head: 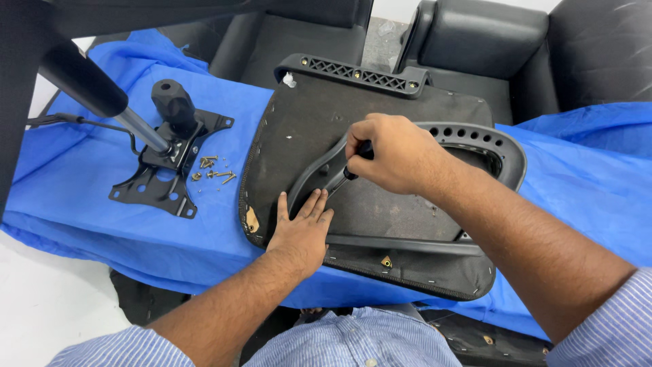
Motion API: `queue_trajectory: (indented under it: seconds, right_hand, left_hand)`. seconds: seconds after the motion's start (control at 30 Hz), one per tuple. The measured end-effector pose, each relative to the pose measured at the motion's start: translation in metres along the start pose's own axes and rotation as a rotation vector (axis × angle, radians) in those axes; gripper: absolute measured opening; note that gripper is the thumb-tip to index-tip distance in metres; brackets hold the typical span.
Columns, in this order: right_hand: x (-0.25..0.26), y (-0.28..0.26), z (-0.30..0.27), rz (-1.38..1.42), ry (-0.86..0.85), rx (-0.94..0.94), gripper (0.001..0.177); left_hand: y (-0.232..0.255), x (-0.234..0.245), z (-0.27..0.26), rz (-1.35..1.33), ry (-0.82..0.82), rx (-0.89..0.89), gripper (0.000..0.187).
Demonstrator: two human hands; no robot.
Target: The person uses a screwdriver to tighten screws into a black plastic chair frame placed on a blue-covered surface. The person holds the frame steady with one hand while turning the screwdriver with the other, working along the curved edge of the frame.
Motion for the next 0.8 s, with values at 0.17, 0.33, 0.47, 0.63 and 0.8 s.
queue_trajectory:
  seconds: [0.17,0.33,0.47,0.63,0.8]
  right_hand:
    - [0.0,0.007,0.001,0.118,0.102,0.191,0.025]
    - [-0.001,0.013,0.002,0.005,0.088,0.005,0.028]
    - [0.001,0.011,0.007,0.024,-0.015,-0.093,0.025]
    - [0.012,0.009,0.015,-0.024,-0.106,-0.017,0.023]
    - [0.017,0.01,0.023,-0.038,-0.134,0.079,0.024]
  left_hand:
    - [0.0,0.002,0.0,-0.02,-0.009,0.0,0.068]
    - [-0.001,0.0,-0.001,-0.024,0.053,-0.009,0.065]
    - [-0.001,0.001,0.0,-0.058,0.055,-0.011,0.065]
    - [-0.002,-0.002,0.002,-0.071,0.054,-0.03,0.064]
    - [-0.006,-0.016,0.009,-0.052,0.189,-0.063,0.057]
Point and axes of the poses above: each hand's wrist, its own z-axis towards the middle knuckle, its own x-axis out of the back of the hand, y = z × x, the point moved 1 cm from there along z, towards the middle knuckle, and after that the axes turned 5 degrees about -x, right-handed, at the moved point
